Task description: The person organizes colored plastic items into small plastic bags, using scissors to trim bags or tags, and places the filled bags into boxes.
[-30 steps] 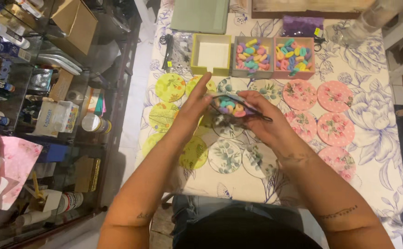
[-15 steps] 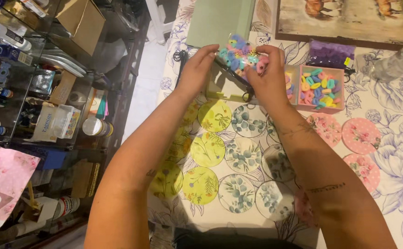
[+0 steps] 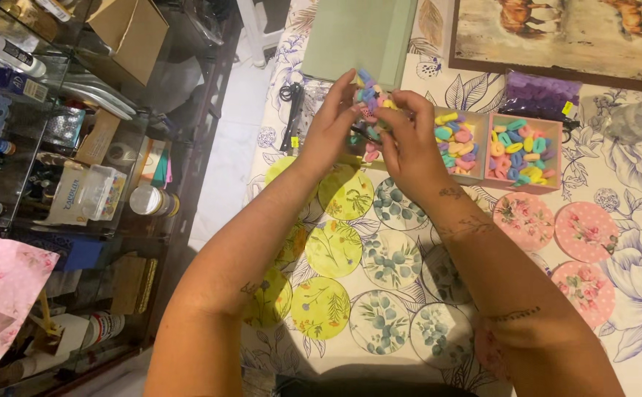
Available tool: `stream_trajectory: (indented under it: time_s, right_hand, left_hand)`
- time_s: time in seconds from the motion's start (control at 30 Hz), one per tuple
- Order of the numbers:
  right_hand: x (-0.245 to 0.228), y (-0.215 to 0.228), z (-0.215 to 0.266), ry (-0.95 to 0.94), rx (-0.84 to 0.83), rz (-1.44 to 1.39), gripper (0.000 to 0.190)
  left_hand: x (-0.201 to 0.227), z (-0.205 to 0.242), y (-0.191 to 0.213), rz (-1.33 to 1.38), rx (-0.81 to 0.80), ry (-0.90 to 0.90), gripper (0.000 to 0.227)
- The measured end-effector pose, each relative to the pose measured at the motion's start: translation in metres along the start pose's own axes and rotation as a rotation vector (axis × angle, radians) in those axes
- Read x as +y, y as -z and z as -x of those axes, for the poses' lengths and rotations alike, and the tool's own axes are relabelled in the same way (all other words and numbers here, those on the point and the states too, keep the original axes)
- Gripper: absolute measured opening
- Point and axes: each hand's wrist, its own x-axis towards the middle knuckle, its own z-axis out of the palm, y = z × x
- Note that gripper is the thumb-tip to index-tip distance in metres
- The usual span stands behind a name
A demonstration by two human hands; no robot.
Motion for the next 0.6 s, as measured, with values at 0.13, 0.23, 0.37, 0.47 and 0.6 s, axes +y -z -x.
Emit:
stream_trajectory:
  time_s: [0.13,0.23,0.37,0.47,0.6]
  right_hand:
    - [0.008,-0.002,0.004,0.041,-0.04,0.03,0.045]
    - [0.007,0.0,0.005,0.044,-0.025,0.007,0.044]
    - [0.005,0.007,0.005,-0.01,-0.075,-0.069,0.052]
    - [0.0,0.014,0.004,-0.05,-0.104,-0.093,0.054]
    - [-0.002,0.022,0.001,-0.074,-0.139,-0.088,0.051]
  left_hand:
    - [0.005,0.003,0.0,-0.056,0.014,-0.005,0.06]
    - [0.008,0.002,0.0,-0.044,0.02,-0.002,0.062]
    - [0.006,0.006,0.002,-0.029,0.028,0.002,0.057]
    - [0.022,0.013,0.001,-0.078,0.047,0.065,0.055]
    - [0.009,0.011,0.008,-0.067,0.022,-0.027,0.053]
